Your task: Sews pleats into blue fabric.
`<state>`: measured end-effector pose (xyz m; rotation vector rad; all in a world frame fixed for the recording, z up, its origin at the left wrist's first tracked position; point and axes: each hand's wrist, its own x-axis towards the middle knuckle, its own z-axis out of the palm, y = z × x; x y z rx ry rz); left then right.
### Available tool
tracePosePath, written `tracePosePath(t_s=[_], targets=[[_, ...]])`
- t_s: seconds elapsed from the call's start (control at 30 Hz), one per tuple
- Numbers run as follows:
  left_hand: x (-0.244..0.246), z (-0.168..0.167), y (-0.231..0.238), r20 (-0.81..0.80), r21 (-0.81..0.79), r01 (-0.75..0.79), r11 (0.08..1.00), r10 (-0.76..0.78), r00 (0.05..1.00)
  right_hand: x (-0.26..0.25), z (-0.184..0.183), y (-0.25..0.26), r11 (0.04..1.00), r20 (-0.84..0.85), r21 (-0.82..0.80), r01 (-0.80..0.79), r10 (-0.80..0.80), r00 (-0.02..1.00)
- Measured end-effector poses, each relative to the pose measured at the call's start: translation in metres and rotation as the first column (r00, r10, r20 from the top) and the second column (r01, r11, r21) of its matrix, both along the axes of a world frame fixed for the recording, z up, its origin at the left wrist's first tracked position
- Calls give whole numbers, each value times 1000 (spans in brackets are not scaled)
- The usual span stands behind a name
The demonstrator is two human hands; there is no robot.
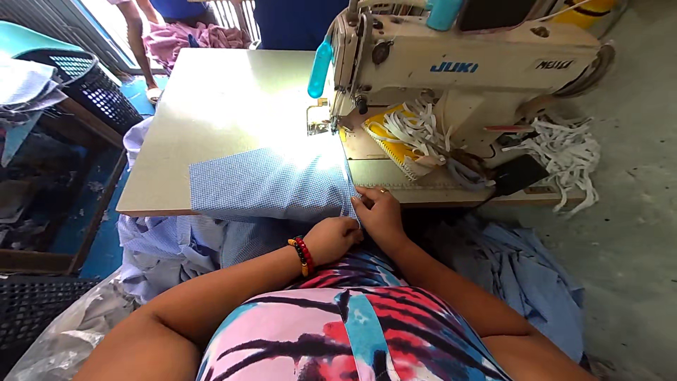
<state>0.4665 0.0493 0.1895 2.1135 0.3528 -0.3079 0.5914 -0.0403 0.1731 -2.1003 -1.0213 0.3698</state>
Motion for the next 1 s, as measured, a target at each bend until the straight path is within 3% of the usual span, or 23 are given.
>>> tracePosePath(t_s=[0.23, 0.37, 0.43, 0.47, 0.53, 0.6, 0.7, 0.83, 0.93, 1.0], targets=[[3, -6, 3, 76, 94, 147, 985, -155, 985, -1, 5, 0, 997, -38, -76, -18, 15, 999], [-3, -3, 9, 138, 146, 191, 971, -211, 968, -2, 1, 0, 996, 45, -75, -43, 46, 998], [-12, -4, 13, 269, 217, 89, 972, -147, 952, -2, 0, 0, 994, 116, -90, -69, 79, 990], [-17, -7, 15, 362, 273, -37, 961, -67, 930, -3, 0, -1, 991, 157, -100, -87, 102, 982], [-23, -19, 31, 528, 398, -315, 862, 66, 847, -4, -4, -2, 983, 273, -129, -128, 159, 949], [-30, -29, 62, 501, 513, -432, 742, 150, 853, -8, -10, -3, 976, 415, -157, -152, 205, 886], [-42, -37, 116, 297, 597, -370, 712, 233, 926, -11, -14, -3, 960, 528, -210, -187, 273, 804], [-41, -31, 162, 260, 613, -285, 736, 153, 953, -15, -13, 2, 942, 505, -256, -218, 323, 800], [-21, -19, 148, 332, 591, -372, 716, 204, 921, -18, -10, 4, 940, 493, -263, -219, 326, 807], [-7, -17, 117, 430, 522, -394, 756, 166, 888, -19, -9, 5, 937, 493, -269, -221, 331, 805]])
